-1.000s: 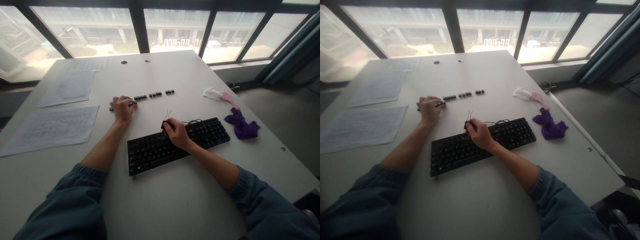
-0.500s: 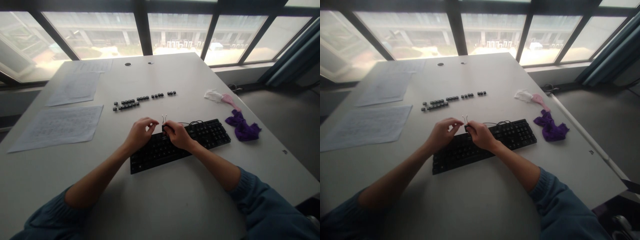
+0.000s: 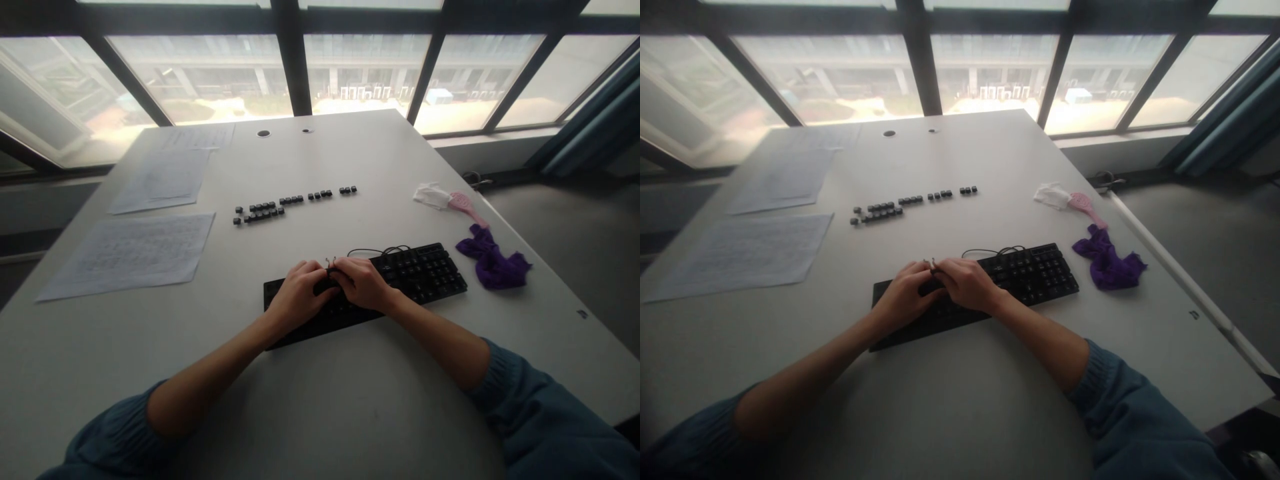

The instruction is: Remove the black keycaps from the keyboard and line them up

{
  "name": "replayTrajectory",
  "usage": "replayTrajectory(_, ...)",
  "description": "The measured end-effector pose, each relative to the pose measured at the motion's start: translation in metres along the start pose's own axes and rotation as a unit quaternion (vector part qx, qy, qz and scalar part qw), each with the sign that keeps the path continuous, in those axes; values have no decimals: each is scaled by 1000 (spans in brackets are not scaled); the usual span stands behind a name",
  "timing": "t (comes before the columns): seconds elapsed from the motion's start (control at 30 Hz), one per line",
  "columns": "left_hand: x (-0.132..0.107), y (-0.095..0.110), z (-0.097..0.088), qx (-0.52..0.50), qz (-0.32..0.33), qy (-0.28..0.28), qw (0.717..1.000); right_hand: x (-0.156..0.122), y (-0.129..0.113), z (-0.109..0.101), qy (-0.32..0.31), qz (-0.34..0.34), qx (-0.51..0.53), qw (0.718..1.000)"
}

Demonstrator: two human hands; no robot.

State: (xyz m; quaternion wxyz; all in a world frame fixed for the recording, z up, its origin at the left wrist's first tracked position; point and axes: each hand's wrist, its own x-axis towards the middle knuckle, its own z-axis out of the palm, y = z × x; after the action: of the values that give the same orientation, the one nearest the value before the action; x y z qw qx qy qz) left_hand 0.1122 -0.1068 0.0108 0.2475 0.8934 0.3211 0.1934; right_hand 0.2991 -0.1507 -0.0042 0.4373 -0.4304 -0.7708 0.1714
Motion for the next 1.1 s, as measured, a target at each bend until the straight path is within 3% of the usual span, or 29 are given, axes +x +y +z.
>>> replayTrajectory(0.27,0,-5,4,10,-11,14,1000,0,1,-2,24,34,22,999)
replayTrajectory(0.77,-3,-2,7,-1,10,109,994,5,-1,-2,100,131,131,978)
replayTrajectory(0.97,-6,4,4,124,88,81,985,7,2,-1,129,175,105,970)
replayTrajectory(1.1,-8,6,3,185,103,72,975,7,3,0,125,169,128,969)
